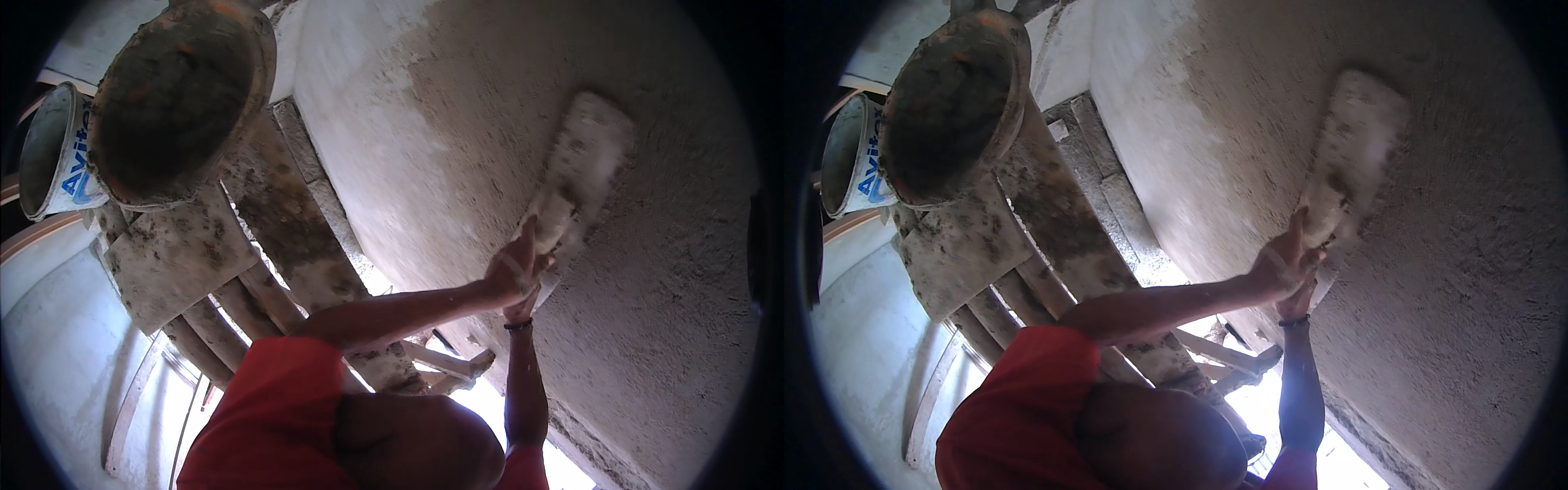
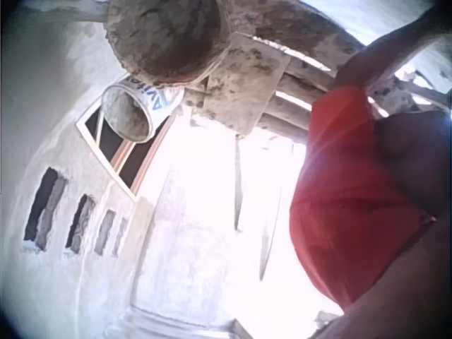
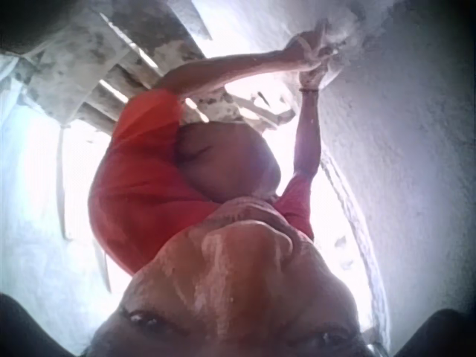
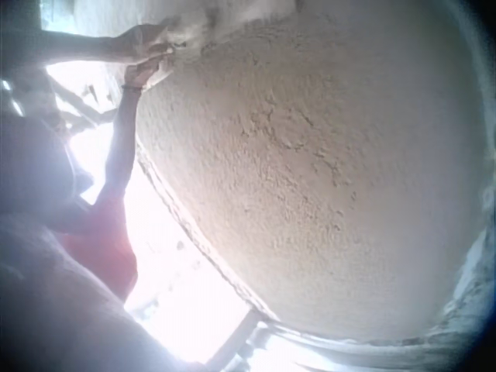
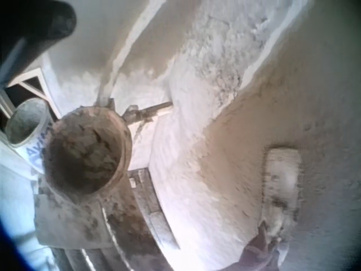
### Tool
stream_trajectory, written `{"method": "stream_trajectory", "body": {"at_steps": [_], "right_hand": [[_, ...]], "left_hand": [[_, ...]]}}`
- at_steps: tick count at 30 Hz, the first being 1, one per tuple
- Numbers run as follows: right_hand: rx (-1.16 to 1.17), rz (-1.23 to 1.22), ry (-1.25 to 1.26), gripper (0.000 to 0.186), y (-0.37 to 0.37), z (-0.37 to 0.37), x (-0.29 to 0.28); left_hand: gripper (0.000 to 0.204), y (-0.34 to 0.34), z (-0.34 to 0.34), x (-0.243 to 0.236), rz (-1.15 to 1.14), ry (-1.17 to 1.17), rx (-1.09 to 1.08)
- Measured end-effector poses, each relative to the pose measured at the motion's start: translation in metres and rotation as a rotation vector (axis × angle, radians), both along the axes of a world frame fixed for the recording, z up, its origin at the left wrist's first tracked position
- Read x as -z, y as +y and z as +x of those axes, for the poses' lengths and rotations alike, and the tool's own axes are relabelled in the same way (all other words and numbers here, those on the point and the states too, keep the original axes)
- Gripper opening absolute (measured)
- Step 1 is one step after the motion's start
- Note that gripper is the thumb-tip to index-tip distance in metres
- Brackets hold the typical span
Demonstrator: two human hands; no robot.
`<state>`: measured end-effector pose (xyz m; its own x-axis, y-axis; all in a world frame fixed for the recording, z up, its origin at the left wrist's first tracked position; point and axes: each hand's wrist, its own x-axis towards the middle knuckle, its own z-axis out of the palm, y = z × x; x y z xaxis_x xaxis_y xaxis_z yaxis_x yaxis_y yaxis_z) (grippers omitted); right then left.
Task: The person smooths a layer of wet plaster onto a wall using a float, then mixes more plaster in a bucket using a trowel and applies it to another section of the wall.
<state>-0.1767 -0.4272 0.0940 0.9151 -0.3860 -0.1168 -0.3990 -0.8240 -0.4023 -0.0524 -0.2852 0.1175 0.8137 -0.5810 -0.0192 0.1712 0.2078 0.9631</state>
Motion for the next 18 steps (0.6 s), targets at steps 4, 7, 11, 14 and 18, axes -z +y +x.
{"method": "stream_trajectory", "body": {"at_steps": [4, 7, 11, 14, 18], "right_hand": [[-0.096, -0.079, -0.058, 0.057, 0.043, 0.068, 0.018], [0.108, -0.066, 0.252, 0.059, 0.072, 0.134, 0.041], [-0.018, -0.23, 0.425, 0.054, 0.091, 0.179, 0.071], [-0.042, -0.267, 0.475, 0.052, 0.081, 0.166, 0.104], [-0.152, -0.515, 0.342, 0.044, 0.041, 0.081, 0.142]], "left_hand": [[0.081, 0.056, 0.041, 0.033, 0.03, -0.1, -0.085], [0.078, 0.114, 0.074, 0.066, 0.419, -0.278, -0.268], [0.071, 0.19, 0.102, 0.093, 0.768, -0.537, -0.463], [0.071, 0.223, 0.099, 0.11, 1.026, -0.539, -0.439], [0.07, 0.229, 0.084, 0.123, 1.113, -0.662, -0.4]]}}
